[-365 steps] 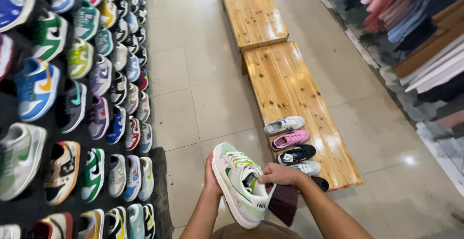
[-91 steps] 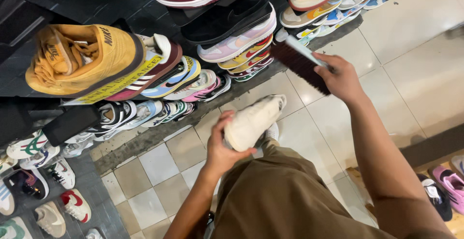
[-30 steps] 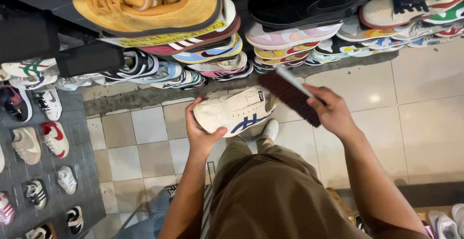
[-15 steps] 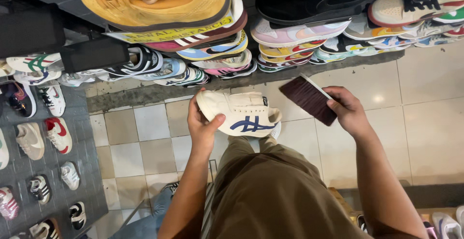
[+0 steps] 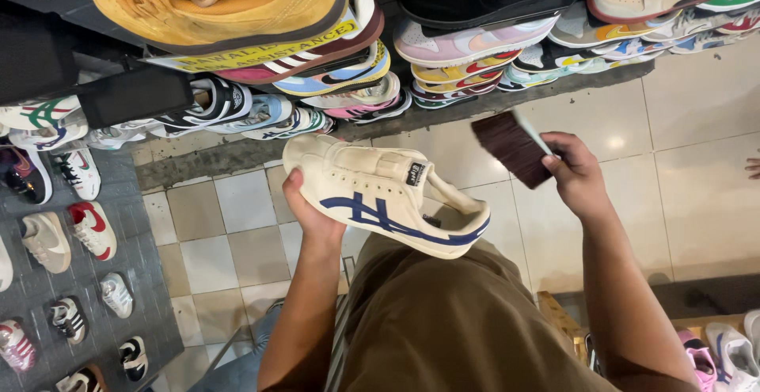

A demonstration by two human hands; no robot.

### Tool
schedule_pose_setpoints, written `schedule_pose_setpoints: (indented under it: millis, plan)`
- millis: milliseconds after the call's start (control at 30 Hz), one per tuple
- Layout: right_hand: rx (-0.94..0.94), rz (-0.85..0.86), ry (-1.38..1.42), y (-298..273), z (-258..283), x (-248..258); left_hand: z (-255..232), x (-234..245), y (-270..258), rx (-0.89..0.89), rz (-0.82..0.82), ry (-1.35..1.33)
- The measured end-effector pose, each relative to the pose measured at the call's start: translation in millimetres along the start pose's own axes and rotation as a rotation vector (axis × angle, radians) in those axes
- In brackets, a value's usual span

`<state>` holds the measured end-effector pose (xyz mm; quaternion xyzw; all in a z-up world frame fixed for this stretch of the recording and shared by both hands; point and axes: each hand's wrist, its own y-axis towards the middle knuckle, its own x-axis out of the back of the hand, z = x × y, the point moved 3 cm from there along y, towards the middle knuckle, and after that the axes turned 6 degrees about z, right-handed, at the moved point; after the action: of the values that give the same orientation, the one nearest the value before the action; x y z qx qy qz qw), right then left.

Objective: The person selects shoes from a display shelf and cleans them using a handheld brush, placing each cleaned shoe onto a wooden bench.

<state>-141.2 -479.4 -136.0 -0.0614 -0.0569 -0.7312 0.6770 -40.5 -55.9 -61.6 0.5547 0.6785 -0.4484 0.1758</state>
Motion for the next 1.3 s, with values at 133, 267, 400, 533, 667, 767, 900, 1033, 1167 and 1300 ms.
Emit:
schedule_pose_setpoints:
  millis: [133,267,400,533,667,767,900,1033,1167,1300]
  plan:
    - [0.112,0.052,0.201,13.5,15.2,-20.8,15.5,-2.8,3.7,0.033,-0.088,-0.044]
    - [0.406,0.226,0.225,33.9,103.5,-62.2,28.3,-4.2,6.3,0.032,-0.076,0.041]
    - [0.43,0.221,0.007,45.5,79.2,-63.9,23.7,-18.7,2.3,0.032,-0.113,0.008]
    - [0.367,0.126,-0.05,41.0,48.1,-33.5,20.0,-3.9,3.4,0.005,-0.156,0.028]
    - [0.194,-0.028,0.006,24.5,15.2,-11.8,23.8,15.4,1.1,0.032,-0.21,0.049]
    - [0.161,-0.065,0.068,17.6,14.1,-10.0,31.5,50.2,9.0,0.089,-0.289,0.12]
    - [0.362,-0.03,-0.068,16.1,100.1,-44.6,30.9,39.5,0.0,0.113,-0.382,0.275]
    - [0.43,-0.016,-0.305,11.1,145.6,-92.3,39.0,32.4,-10.0,0.105,-0.375,0.375]
    - [0.379,-0.133,-0.582,4.4,91.0,-86.0,33.4,10.8,-12.5,0.172,-0.39,0.31]
    - [0.112,-0.298,-0.802,-11.8,18.9,-3.9,30.9,23.4,-12.7,0.205,-0.422,0.236]
